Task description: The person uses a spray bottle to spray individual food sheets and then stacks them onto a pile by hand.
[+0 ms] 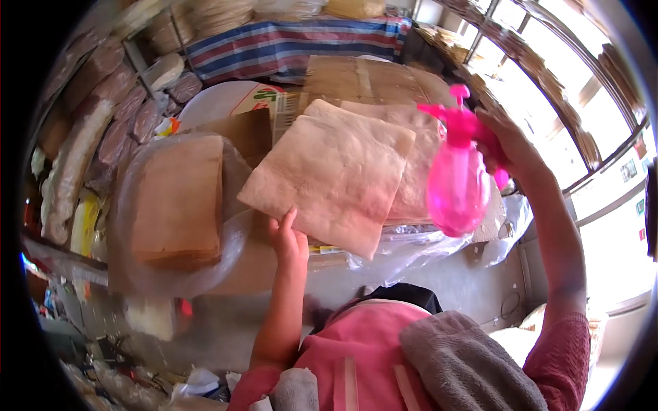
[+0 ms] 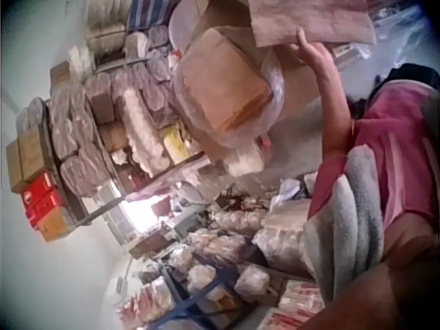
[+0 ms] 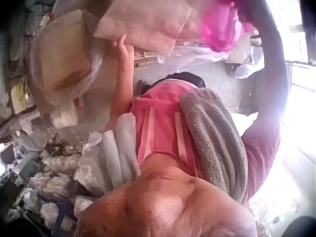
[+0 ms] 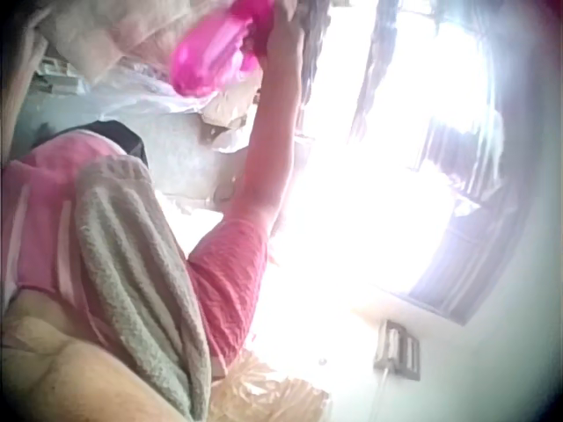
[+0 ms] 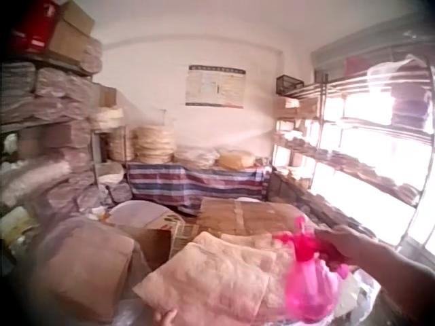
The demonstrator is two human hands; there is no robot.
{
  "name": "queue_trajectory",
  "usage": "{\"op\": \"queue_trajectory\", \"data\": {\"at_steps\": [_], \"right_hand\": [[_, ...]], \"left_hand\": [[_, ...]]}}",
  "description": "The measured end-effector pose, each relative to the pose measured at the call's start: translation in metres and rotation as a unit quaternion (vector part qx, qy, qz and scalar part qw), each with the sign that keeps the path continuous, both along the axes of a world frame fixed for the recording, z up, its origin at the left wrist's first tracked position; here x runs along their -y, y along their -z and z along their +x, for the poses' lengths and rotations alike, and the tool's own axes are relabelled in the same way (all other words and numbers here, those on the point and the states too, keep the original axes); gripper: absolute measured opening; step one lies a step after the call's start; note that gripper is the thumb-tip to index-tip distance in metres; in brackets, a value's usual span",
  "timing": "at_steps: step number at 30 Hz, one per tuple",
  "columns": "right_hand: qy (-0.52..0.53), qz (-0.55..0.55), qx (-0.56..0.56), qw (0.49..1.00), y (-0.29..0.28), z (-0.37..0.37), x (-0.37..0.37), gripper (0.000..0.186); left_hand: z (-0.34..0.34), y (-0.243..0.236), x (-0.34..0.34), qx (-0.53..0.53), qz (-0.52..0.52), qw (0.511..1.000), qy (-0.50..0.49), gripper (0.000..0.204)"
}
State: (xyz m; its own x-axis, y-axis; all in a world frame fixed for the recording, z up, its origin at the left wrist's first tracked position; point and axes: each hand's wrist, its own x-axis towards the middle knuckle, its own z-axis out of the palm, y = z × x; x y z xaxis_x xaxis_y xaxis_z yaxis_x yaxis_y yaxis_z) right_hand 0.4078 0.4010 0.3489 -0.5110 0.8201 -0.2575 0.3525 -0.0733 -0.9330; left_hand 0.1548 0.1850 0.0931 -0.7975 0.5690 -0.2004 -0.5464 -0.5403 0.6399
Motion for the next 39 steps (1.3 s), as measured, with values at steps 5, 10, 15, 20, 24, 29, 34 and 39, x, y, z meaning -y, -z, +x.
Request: {"op": "queue_trajectory", "data": {"at_steps": [5, 10, 15, 20, 24, 29, 34, 39], "right_hand": [[-0.046, 0.055, 0.108, 0.992, 0.023, -0.001, 0.022, 0.037], [0.125, 0.003, 0.011, 0.992, 0.013, 0.046, 0.055, 0.044], [0.182, -0.008, -0.025, 0.983, 0.029, 0.052, 0.082, 0.047], [0.163, 0.011, -0.013, 0.987, 0.034, 0.037, 0.100, 0.038], [0.179, 0.013, 0.029, 0.983, 0.031, 0.032, 0.113, 0.038], [0.199, 0.029, 0.016, 0.979, 0.035, 0.040, 0.124, 0.043], [0.223, 0.049, 0.019, 0.973, 0.034, 0.041, 0.136, 0.040], [0.252, 0.027, 0.025, 0.967, 0.042, 0.056, 0.141, 0.040]], "left_hand": [[-0.065, 0.013, 0.011, -0.131, -0.073, 0.978, -0.144, 0.051], [-0.162, -0.015, 0.079, -0.153, -0.029, 0.956, -0.248, 0.037], [-0.271, 0.025, 0.175, 0.081, -0.071, 0.946, -0.305, 0.040], [-0.327, 0.106, 0.224, 0.047, -0.180, 0.898, -0.398, 0.053], [-0.337, 0.127, 0.226, -0.012, -0.270, 0.850, -0.452, 0.070], [-0.307, 0.084, 0.214, -0.197, -0.408, 0.759, -0.468, 0.093], [-0.309, 0.059, 0.142, -0.494, -0.589, 0.479, -0.423, 0.060], [-0.316, 0.045, 0.034, -0.776, -0.529, 0.342, -0.028, 0.042]]}}
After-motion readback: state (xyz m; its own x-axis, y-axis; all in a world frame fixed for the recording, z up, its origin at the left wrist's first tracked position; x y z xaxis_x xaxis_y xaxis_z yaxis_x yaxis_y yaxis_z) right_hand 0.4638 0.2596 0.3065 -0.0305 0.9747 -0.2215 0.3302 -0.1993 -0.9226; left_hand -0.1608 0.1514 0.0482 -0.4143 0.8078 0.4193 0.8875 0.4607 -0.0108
